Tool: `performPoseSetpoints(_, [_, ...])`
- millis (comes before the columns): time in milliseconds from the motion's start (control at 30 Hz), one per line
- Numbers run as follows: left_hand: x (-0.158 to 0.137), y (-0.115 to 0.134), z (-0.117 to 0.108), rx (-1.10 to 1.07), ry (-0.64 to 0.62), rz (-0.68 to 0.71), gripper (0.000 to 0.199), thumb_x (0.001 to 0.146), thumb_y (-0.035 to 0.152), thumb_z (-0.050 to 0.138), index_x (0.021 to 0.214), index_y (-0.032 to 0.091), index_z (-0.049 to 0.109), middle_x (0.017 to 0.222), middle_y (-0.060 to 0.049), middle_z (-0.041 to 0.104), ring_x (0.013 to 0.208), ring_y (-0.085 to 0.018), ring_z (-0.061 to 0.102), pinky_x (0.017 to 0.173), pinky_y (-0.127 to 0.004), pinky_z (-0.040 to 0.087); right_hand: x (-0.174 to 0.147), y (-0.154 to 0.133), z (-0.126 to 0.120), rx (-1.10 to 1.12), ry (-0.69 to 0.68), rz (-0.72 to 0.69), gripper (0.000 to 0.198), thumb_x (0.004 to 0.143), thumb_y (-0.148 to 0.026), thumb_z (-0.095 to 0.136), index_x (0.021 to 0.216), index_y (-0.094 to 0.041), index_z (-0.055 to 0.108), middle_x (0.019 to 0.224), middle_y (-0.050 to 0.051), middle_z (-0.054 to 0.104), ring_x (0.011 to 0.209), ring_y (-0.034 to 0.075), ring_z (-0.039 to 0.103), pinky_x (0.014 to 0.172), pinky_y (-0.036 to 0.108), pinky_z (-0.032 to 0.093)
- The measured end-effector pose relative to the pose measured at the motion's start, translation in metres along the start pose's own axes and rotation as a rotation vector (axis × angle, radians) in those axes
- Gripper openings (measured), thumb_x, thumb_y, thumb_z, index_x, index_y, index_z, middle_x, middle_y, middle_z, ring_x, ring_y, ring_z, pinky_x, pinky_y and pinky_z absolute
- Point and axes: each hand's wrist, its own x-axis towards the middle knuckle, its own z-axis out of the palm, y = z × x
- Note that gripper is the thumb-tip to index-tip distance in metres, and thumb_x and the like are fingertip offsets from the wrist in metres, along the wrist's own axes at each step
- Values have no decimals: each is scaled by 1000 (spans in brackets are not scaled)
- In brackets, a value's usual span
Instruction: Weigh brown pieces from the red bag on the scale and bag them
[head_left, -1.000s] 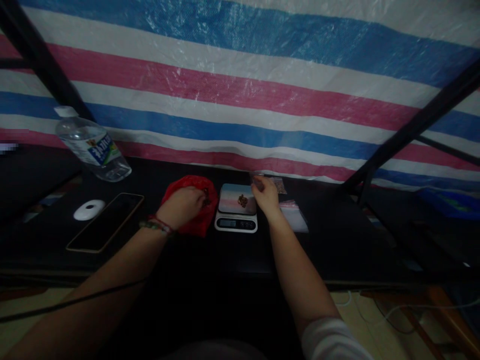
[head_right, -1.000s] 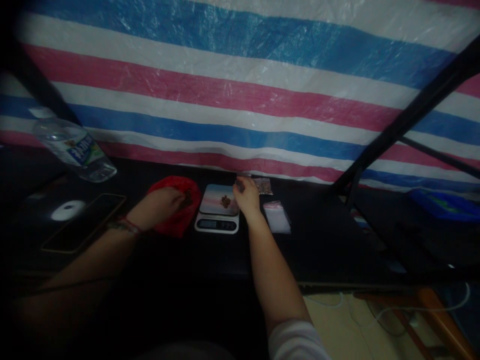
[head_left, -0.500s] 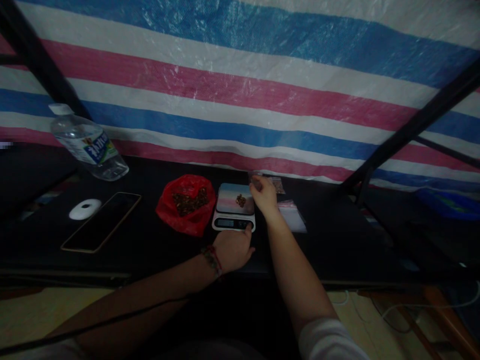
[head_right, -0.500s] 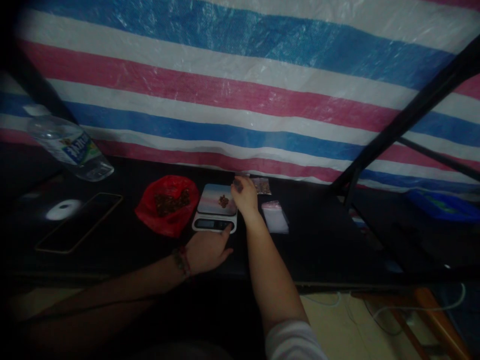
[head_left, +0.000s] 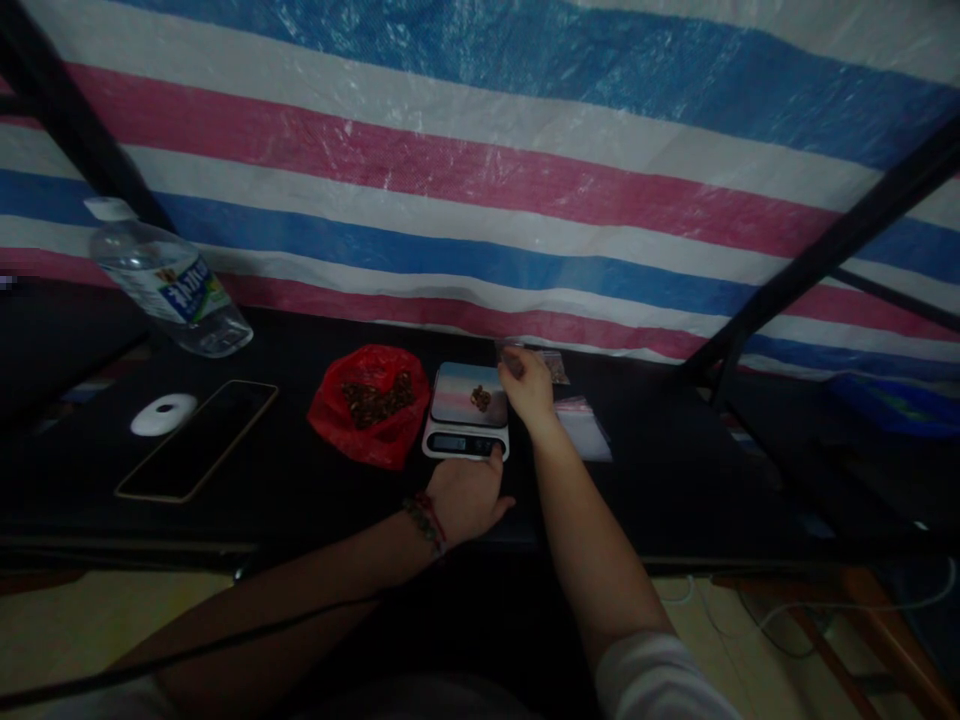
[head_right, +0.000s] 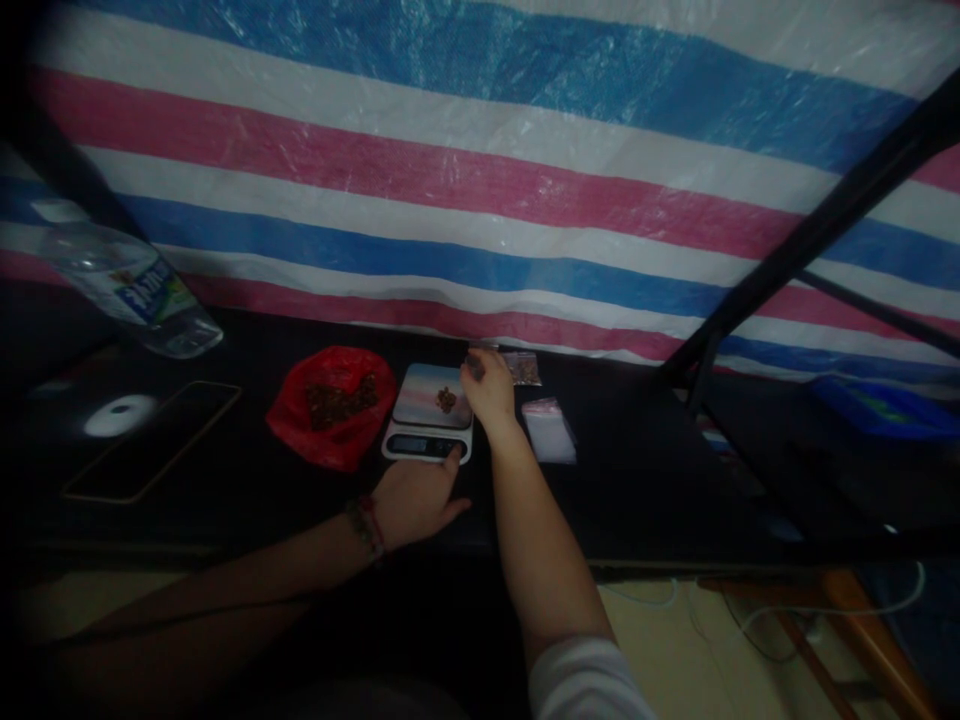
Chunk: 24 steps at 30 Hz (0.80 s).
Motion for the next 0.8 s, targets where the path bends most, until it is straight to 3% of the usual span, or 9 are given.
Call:
performPoseSetpoints(300, [-4,-3,2,-46,1,-6,70,85,51,48,140,10,32,88,-17,68,83,-30,67,65,-35,50,-1,1,1,2,-28,-4,26,78,-21,57,101,-15,67,103,11,68,98,23,60,92,38,46])
performPoseSetpoints(400, [-13,-12,-5,-72,102,-14,53,88,44,45,133,15,41,94,-14,68,85,-28,66,69,-36,49,-2,1,1,1,-15,4,25,78,-21,57,101,-17,67,102,10,68,97,23,60,92,38,46])
performPoseSetpoints(500, [-27,-32,-11,8,259,-74,32,89,36,44,112,17,56,112,-15,62,104,-30,57,86,-42,45,-2,1,2,6,-17,5,26,78,-22,57,101,-17,66,103,9,68,99,23,60,92,39,45])
performPoseSetpoints(567, [-35,-50,-12,80,301,-157,30,86,31,48,110,17,59,120,-16,57,112,-32,51,92,-45,42,-2,2,2,11,-20,-1,26,78,-22,57,102,-17,66,103,10,68,98,23,60,92,39,45])
performPoseSetpoints(800, [-56,-101,-20,187,129,-325,28,85,33,45,92,15,66,109,-16,61,101,-32,56,77,-42,47,-1,3,1,18,-12,0,26,78,-23,56,100,-17,67,101,10,68,97,23,60,91,40,45])
